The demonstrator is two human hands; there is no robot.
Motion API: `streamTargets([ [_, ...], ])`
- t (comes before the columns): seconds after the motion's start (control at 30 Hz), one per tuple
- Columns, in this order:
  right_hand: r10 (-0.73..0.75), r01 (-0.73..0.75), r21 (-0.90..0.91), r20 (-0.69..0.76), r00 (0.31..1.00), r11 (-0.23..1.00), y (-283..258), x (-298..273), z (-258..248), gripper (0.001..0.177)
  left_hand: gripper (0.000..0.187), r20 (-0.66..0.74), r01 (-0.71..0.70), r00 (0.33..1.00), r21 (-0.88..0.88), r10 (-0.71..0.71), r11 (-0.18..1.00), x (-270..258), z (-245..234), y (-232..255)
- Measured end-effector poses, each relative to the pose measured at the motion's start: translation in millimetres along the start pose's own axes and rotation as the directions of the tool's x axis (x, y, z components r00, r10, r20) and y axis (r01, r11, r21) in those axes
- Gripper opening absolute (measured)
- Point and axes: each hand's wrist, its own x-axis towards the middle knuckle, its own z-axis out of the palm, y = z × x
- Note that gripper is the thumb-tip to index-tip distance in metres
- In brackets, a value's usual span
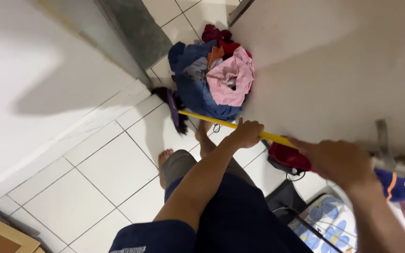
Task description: Sweeping the tiled floor with a broom in a bedroom.
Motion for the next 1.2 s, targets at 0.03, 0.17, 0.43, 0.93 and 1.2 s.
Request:
streamTargets([
  [0.03,-0.019,0.019,-0.004,-0.046,0.999,1.000,8,1,6,0.059,0.028,-0.009,-0.021,1.000,0.047,0.021,0.999,11,6,-1],
  [0.17,-0.129,0.149,0.161,-0.131,0.983,0.976,38,25,16,0.053,0.030,-0.095,-0.024,0.995,0.203,0.044,0.979,38,2,-23],
  [0.43,-0.220,0.335,0.542,-0.267,0.938,0.770,29,64,45,0.047,0.025,-0.065,0.039,0.998,0.229,-0.024,0.973,23,-69,-45],
  [0.93,-0.131,0.520,0.435,-0.661,0.739,0.735,38,107,-32,0.036,0.013,-0.669,0.192,0.743,0.214,0.001,0.958,47,-177,-35],
  [1.2,-0.176,0.482,0.552,-0.515,0.839,0.681,124,57,-50,0.032,0.018,-0.574,0.004,0.818,0.027,0.012,1.000,25,-139,46],
])
